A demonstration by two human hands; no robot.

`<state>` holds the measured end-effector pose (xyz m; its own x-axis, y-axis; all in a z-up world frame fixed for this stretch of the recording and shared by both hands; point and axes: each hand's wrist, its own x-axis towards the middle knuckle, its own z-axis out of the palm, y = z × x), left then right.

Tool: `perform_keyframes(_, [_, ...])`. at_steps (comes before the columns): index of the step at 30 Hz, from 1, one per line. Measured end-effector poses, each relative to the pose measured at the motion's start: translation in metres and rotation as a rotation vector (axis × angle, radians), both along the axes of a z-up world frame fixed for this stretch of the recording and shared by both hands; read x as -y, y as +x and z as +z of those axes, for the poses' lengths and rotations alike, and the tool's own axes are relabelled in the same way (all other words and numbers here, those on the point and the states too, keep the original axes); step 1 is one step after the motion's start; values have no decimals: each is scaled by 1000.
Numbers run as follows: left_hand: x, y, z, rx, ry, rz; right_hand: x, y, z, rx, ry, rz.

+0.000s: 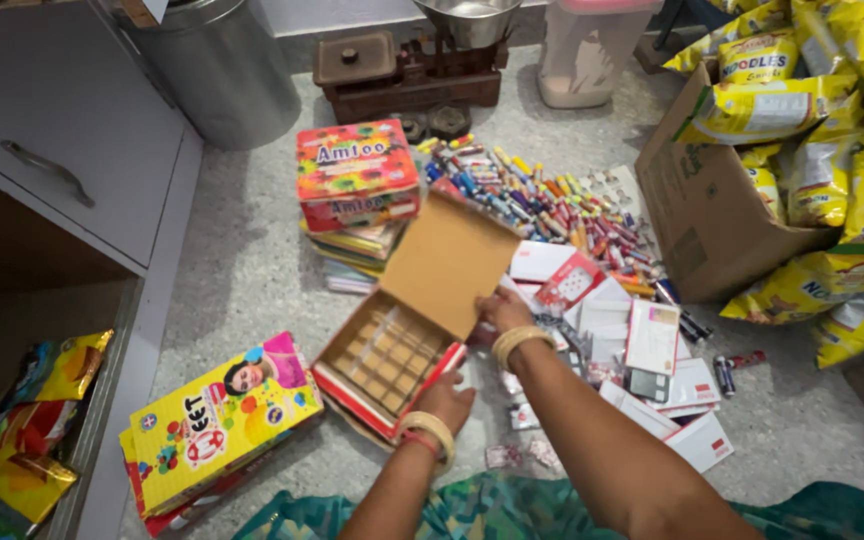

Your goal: The person organizes various items on the floor, including boxes of 'Amtoo' and 'Dulhan' products, and small packets. They use a cloth to wipe the packets and place them into boxes.

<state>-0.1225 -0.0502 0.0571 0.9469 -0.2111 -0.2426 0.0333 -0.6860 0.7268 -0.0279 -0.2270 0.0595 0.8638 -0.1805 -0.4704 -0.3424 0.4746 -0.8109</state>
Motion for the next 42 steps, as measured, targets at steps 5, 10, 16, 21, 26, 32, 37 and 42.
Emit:
perform_keyframes(5, [-2,3,-10,-65,22,1,-2,-36,0,329,-682,-17])
perform_keyframes(10, [0,2,9,-18,72,-12,-29,-73,23,504,-761,71])
perform_keyframes(16, [-16,-16,35,-24,343,-130,-56,-76,56,807,-1295,561])
perform_keyframes(21, [-22,-38,39,-422,578,-304,-76,-90,65,581,-1586,849])
perform_keyframes(26, [-53,-24,33,-332,655,-261,-73,-94,71,619,-1620,741])
perform_keyframes(32, [-41,-36,27,-163,541,-233,-56,-85,74,467,-1623,796])
perform_keyframes(37, [-21,-38,15,-21,306,-492,-44,-77,56,444,-1769,708])
perform_keyframes(42, [-23,-1,16,-763,27,-318,-41,-77,45,538,-1915,666])
